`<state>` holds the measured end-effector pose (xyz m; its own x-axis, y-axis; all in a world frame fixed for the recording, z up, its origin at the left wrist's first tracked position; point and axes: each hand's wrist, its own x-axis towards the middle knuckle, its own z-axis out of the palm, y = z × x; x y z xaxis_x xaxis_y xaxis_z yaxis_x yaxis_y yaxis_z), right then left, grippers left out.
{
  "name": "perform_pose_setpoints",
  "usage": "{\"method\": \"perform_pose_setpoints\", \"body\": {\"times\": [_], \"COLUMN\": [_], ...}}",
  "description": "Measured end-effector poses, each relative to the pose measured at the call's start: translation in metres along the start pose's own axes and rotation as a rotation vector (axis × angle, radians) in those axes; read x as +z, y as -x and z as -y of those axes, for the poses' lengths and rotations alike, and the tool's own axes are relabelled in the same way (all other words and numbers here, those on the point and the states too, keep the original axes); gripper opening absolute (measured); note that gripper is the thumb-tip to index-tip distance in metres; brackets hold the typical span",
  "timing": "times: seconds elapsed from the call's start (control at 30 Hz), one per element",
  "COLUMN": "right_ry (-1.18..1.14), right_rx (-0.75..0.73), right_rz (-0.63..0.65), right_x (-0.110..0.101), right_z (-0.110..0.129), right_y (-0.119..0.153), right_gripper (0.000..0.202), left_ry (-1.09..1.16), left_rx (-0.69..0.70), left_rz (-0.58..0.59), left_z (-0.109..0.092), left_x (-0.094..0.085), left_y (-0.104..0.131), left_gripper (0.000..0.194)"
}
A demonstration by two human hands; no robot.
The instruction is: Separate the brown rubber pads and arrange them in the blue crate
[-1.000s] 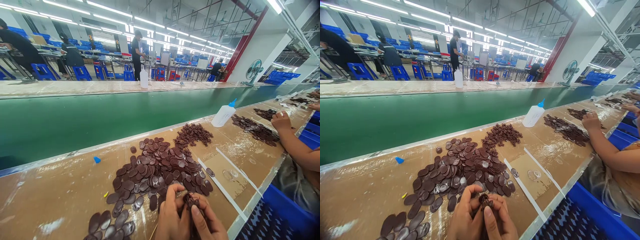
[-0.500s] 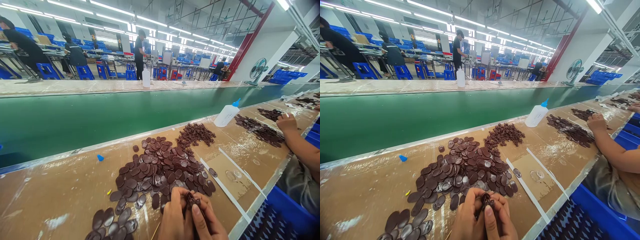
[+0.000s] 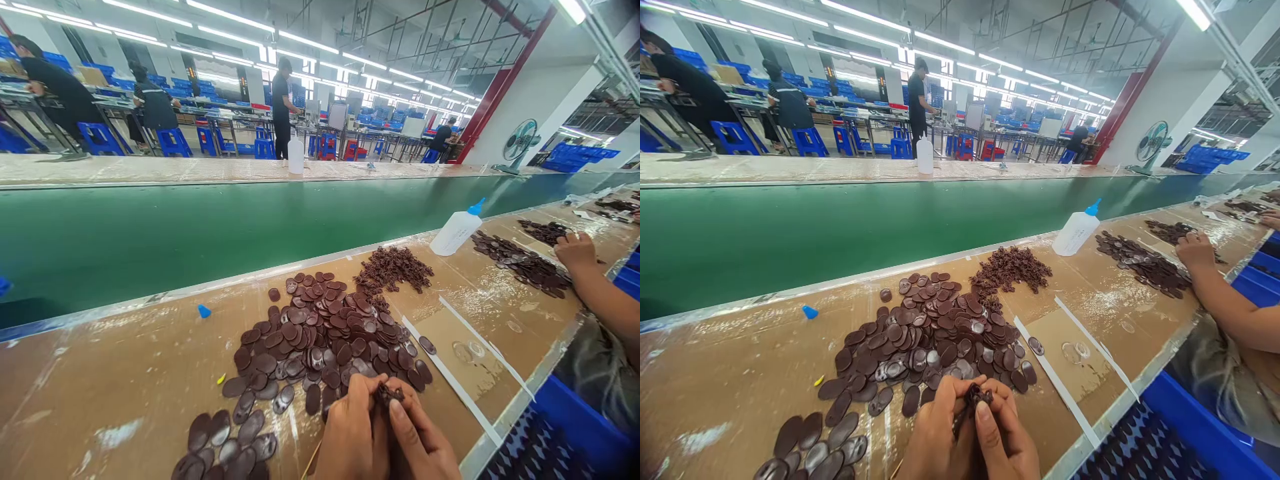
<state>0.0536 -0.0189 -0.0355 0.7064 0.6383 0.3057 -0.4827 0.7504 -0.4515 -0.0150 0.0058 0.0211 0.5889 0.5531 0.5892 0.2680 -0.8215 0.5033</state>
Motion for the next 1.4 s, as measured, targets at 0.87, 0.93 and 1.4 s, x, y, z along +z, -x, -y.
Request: {"method": "perform_pose_setpoints", "body": {"times": [0.87, 0.93, 1.4], "right_ry": [-0.048, -0.05, -0.051], "right_rx": [-0.051, -0.066, -0.022], "right_rz": [0.013, 0.005, 0.014], "right_x": [0.004, 0.004, -0.002], "right_z": [-0.001, -0.001, -0.009], "right_y": [-0.004, -0.004, -0.009], "right_gripper": [0.033, 0.031, 0.039], "left_ry": [-0.01, 0.003, -0.016], "left_rx": [0.164, 0.137, 0.116], "left_rz": [-0.073, -0.077, -0.057], "left_z": [0.004, 0.002, 0.005], "left_x": [0.004, 0.004, 0.005], "left_y": [0.001, 0.001, 0.0], "left_gripper": [0.027, 0.027, 0.033]}}
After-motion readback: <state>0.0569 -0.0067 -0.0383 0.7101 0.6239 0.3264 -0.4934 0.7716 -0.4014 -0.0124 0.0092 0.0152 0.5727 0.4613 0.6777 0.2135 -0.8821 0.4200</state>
